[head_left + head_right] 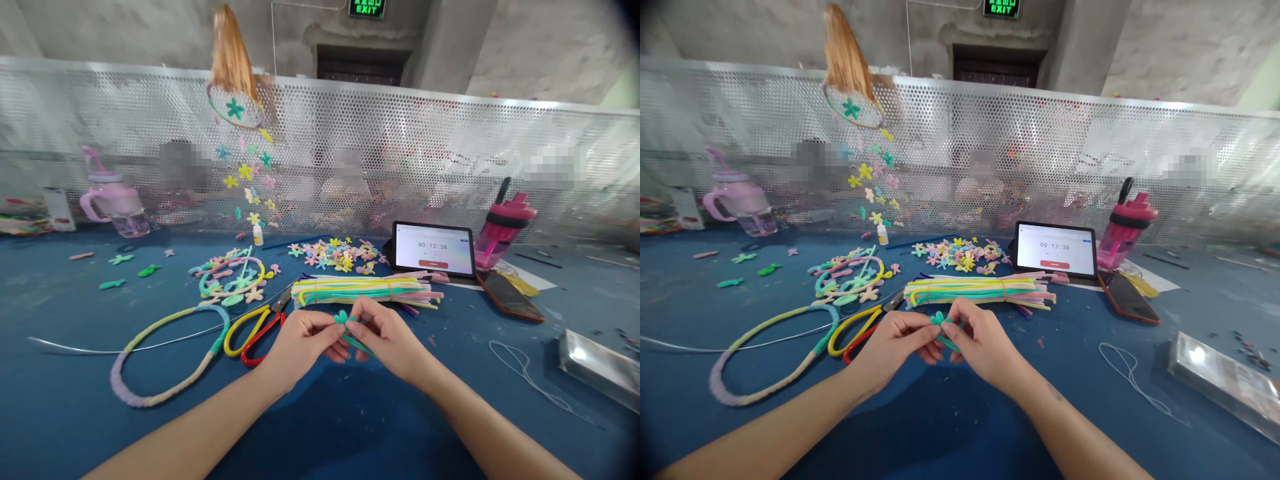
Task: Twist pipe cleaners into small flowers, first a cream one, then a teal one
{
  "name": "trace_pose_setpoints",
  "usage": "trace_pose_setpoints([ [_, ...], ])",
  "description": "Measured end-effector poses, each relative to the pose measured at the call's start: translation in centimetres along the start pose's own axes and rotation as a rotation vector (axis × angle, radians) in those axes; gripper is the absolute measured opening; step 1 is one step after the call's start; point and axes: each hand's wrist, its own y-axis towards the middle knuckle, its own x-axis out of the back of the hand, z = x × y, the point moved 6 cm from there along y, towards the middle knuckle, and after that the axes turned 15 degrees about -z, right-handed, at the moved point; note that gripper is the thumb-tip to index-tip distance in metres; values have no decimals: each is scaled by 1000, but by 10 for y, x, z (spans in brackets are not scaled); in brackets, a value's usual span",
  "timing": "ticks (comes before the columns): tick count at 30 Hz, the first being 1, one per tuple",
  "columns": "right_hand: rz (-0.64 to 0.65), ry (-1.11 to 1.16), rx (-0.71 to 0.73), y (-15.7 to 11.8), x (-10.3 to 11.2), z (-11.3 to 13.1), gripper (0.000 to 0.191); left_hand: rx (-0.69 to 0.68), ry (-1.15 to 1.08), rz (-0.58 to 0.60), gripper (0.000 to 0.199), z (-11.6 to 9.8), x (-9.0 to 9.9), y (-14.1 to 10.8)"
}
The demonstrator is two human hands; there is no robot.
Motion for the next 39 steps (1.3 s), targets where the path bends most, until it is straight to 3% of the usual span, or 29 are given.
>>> trace_pose_setpoints([
  [5,21,-44,51,-1,-1,1,17,-60,102,-1,27,1,2,2],
  [9,68,42,-12,1,-3,-3,17,-227,333,5,29,-8,4,1],
  [11,73,87,-49,2,-3,-4,17,-245,359,38,30,-11,3,1],
  [15,62,148,-102,4,-2,-5,18,-159,260,128,30,-11,2,4],
  [20,62,166,-139,3,-2,-7,18,-86,166,90,21,-7,7,9],
  [29,91,147,-172,2,-5,-10,17,49,180,109,27,-3,7,8],
  [39,95,317,-203,2,-8,-9,24,41,126,85,23,-1,6,6],
])
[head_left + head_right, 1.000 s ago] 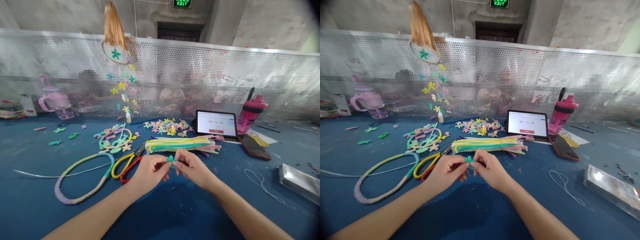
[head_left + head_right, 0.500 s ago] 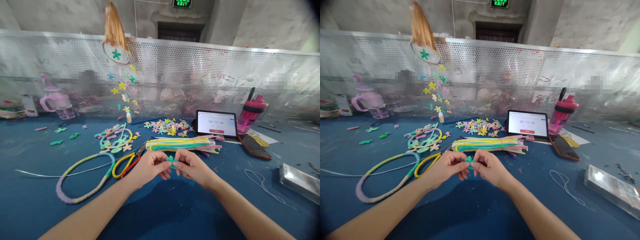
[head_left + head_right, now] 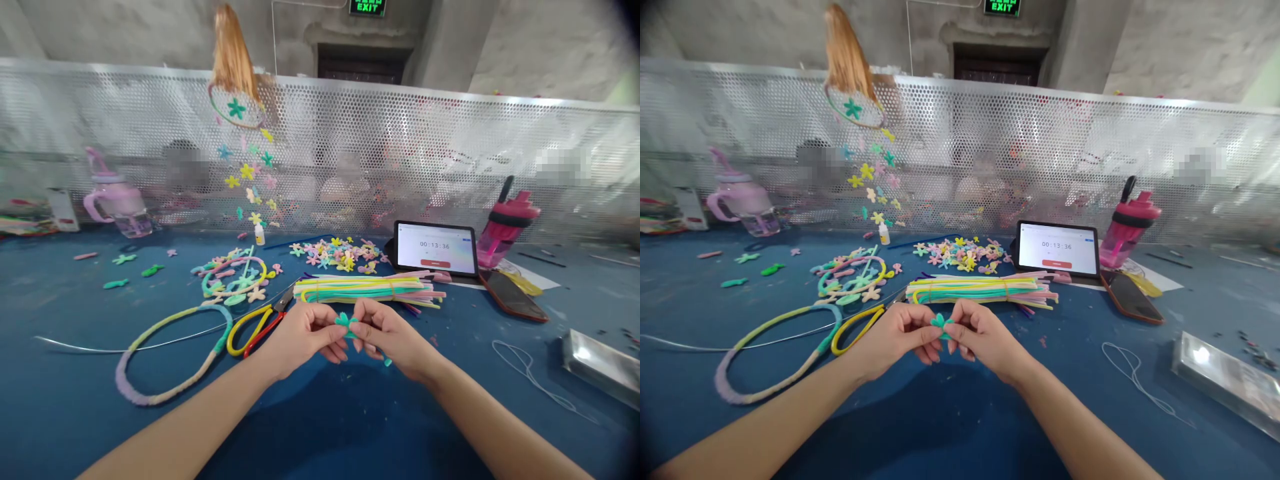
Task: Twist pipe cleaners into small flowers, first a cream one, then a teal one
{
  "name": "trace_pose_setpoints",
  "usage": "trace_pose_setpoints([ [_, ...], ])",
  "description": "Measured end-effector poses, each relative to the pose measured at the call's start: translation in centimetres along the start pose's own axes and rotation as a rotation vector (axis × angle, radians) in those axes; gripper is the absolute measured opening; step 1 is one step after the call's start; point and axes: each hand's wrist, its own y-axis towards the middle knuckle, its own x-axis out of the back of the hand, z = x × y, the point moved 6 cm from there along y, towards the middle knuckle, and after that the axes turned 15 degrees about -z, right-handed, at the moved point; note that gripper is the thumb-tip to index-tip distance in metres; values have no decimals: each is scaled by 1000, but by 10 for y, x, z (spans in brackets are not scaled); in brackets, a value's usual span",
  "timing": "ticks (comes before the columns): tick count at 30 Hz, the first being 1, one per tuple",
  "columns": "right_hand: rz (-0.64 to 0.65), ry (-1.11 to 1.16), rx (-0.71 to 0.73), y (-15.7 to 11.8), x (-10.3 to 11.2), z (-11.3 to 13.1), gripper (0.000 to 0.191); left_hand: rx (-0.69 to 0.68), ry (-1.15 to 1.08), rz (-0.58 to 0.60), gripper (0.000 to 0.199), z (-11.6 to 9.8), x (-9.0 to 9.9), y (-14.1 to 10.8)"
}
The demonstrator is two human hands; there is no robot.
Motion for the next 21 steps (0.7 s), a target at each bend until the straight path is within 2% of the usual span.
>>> trace_pose_setpoints([
  [5,-19,-166,83,2,3,2,21,-50,-1,-37,24,-3,0,0],
  [9,-48,-508,325,-1,8,17,15,-61,-9,-50,23,-5,1,0],
  [14,-74,-909,554,-7,15,36,13,-47,29,-135,21,-4,8,3],
  [17,-72,-971,675,-9,16,45,13,-32,46,-132,20,-2,8,4],
  [21,-98,-989,851,-14,13,54,15,-26,65,-65,21,3,1,1],
])
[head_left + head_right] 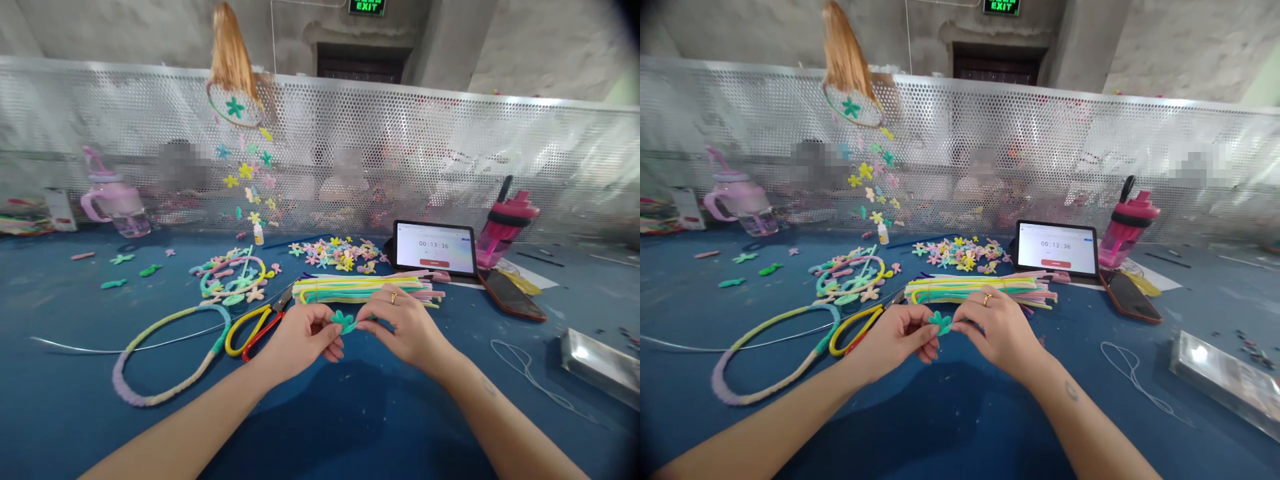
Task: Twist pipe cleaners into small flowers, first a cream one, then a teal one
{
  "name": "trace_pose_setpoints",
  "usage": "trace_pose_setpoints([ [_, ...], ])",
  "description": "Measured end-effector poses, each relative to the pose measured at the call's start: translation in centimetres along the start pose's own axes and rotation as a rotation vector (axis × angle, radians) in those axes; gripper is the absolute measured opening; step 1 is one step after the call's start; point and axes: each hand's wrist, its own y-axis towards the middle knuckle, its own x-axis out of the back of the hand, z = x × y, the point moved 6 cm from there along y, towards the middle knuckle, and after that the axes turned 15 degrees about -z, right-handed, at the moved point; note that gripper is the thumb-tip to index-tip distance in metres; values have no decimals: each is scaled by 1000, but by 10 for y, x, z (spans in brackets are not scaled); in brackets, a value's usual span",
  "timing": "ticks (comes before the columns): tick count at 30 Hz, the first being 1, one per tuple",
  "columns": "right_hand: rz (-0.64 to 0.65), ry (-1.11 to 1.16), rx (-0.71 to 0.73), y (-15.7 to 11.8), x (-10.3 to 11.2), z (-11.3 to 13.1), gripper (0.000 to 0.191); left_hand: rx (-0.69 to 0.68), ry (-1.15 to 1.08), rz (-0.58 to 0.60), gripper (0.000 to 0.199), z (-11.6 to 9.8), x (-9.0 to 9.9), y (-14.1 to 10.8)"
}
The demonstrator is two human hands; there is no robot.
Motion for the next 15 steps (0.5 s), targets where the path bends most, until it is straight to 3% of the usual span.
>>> trace_pose_setpoints([
  [6,26,-87,68,0,0,9,12,-20,104,103,16,6,-10,-7],
  [10,41,18,-35,-1,-4,0,10,-57,129,136,15,1,-13,-10],
  [15,107,327,-203,-3,-15,-16,17,-109,115,143,20,-5,-15,-14],
])
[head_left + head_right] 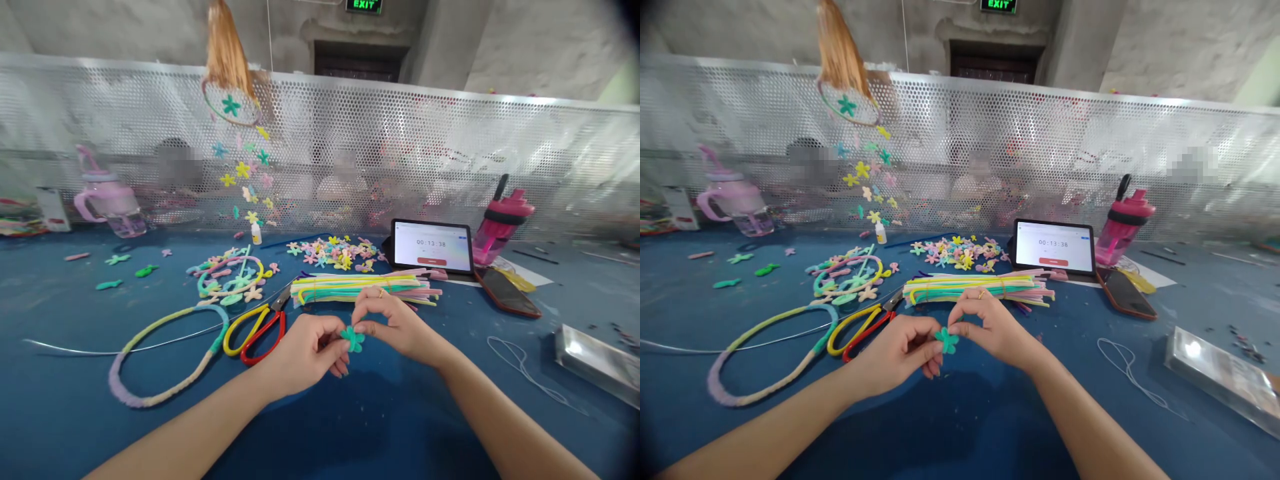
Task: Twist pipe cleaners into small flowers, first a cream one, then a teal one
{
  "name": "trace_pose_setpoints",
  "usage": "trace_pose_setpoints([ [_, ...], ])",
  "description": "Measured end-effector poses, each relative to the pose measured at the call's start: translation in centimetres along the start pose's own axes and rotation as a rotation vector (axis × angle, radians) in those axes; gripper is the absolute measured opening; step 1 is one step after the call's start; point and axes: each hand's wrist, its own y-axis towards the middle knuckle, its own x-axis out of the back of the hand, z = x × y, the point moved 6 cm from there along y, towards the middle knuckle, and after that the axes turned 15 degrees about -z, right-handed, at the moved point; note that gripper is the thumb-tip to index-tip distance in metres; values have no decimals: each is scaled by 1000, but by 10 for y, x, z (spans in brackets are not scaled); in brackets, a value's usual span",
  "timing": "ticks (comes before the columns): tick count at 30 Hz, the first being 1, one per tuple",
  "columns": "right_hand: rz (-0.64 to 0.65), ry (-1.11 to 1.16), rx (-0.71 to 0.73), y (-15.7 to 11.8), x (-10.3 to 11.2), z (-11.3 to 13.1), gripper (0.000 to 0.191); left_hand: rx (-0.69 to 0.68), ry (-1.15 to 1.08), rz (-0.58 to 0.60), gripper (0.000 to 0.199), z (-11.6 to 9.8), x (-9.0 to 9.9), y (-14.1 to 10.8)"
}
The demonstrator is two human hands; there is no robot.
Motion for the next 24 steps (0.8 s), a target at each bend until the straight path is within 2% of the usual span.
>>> trace_pose_setpoints([
  [7,17,342,-260,-4,-14,-18,25,-3,-84,-24,22,-1,1,-2],
  [10,-4,401,-307,-6,-20,-20,27,0,-98,-44,24,-2,3,-1],
  [13,-113,301,-205,-4,-15,-16,20,11,-107,-61,25,-2,4,0],
  [16,-310,103,-65,-2,-2,-6,20,40,-127,-71,26,0,4,1],
  [20,-552,-126,45,-7,15,11,6,58,-176,-92,29,2,5,3],
  [22,-548,-152,67,-8,15,17,10,63,-203,-114,30,2,6,4],
  [24,-481,-150,86,-9,9,19,12,66,-233,-135,31,2,8,5],
])
